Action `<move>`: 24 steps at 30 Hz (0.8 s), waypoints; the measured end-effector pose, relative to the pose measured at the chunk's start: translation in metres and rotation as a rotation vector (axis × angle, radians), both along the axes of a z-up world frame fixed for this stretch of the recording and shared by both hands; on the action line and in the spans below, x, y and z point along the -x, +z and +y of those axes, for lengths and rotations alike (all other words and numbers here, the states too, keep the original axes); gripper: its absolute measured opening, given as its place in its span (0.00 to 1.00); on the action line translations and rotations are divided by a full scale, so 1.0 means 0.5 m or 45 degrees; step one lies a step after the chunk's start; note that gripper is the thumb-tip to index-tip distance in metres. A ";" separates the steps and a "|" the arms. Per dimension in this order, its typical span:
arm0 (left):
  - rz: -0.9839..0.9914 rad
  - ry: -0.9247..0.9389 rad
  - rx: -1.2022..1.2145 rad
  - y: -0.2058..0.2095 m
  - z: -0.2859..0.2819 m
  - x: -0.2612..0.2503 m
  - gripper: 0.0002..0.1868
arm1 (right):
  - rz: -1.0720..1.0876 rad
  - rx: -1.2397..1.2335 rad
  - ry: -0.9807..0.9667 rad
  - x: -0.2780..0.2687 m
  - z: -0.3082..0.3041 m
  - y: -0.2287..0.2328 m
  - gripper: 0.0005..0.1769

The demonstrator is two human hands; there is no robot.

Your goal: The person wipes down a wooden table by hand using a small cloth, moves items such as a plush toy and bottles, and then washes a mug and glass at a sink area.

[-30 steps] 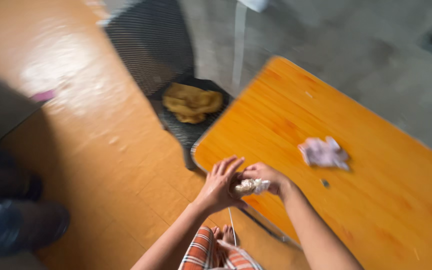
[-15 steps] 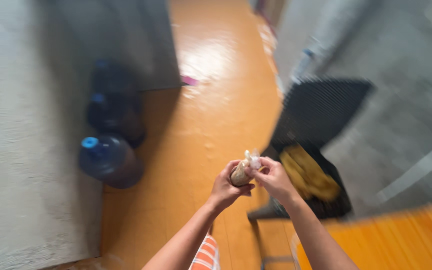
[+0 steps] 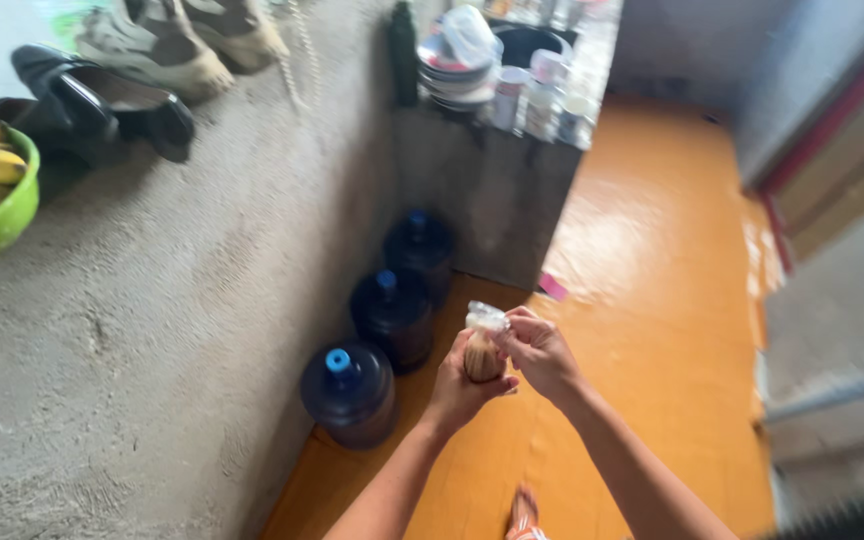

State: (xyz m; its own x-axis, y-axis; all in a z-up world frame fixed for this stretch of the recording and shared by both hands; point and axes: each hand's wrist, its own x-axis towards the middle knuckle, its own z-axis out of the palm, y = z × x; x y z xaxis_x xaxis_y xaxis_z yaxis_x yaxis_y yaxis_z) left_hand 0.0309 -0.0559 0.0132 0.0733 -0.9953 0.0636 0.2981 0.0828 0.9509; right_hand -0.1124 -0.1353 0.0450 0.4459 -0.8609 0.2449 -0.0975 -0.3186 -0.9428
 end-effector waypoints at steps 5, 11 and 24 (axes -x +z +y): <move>-0.226 0.178 0.268 0.039 -0.155 -0.067 0.44 | -0.336 -0.257 0.124 -0.102 -0.229 -0.040 0.10; -0.392 0.423 0.178 0.095 -0.386 -0.124 0.31 | -0.227 -0.362 0.223 -0.171 -0.512 0.044 0.14; -0.398 0.831 0.369 0.133 -0.714 -0.353 0.43 | 0.224 0.181 0.410 -0.460 -0.792 0.157 0.19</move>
